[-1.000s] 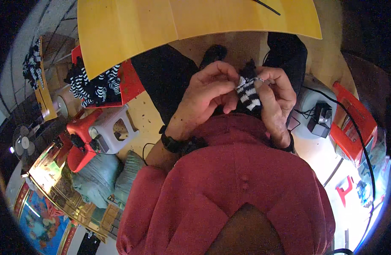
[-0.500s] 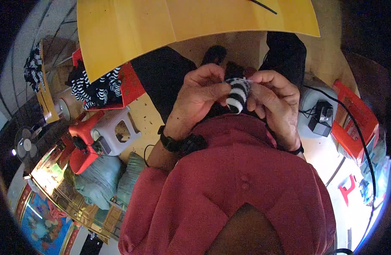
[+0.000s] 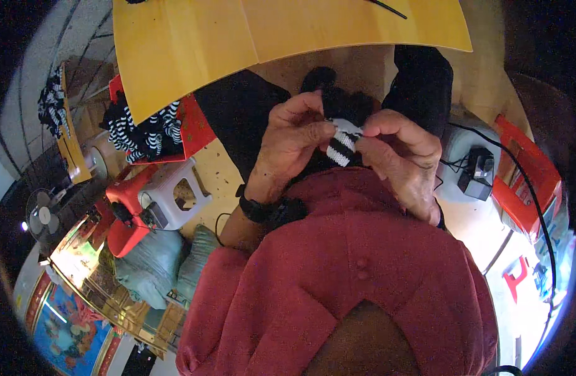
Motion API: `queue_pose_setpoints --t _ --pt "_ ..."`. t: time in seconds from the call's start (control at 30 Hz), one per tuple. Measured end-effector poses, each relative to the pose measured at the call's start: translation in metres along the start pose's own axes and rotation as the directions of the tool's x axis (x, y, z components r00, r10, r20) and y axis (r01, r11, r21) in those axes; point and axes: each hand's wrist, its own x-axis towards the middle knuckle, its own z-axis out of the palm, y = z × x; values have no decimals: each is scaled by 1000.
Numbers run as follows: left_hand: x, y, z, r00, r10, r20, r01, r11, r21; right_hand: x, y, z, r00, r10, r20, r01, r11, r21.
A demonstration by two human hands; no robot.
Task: Turning small striped fabric tubes right-side out using a thin turning rod.
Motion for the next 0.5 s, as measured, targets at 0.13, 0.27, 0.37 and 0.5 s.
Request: queue_pose_setpoints --t 0.13,0.27,0.37,0.5 --pt "0 3 18 988 88 -130 -89 996 1 -1 3 2 999 35 -9 -33 985 170" --pt "-2 6 17 998 34 -49 -38 994 -101 -1 19 6 995 80 -58 -61 961 268" --pt "-1 12 21 1000 -28 10 28 999 -23 0 27 8 985 -29 -168 43 996 78" --pt "-4 14 25 994 -97 47 94 994 55 6 30 10 946 -230 -227 220 973 -70"
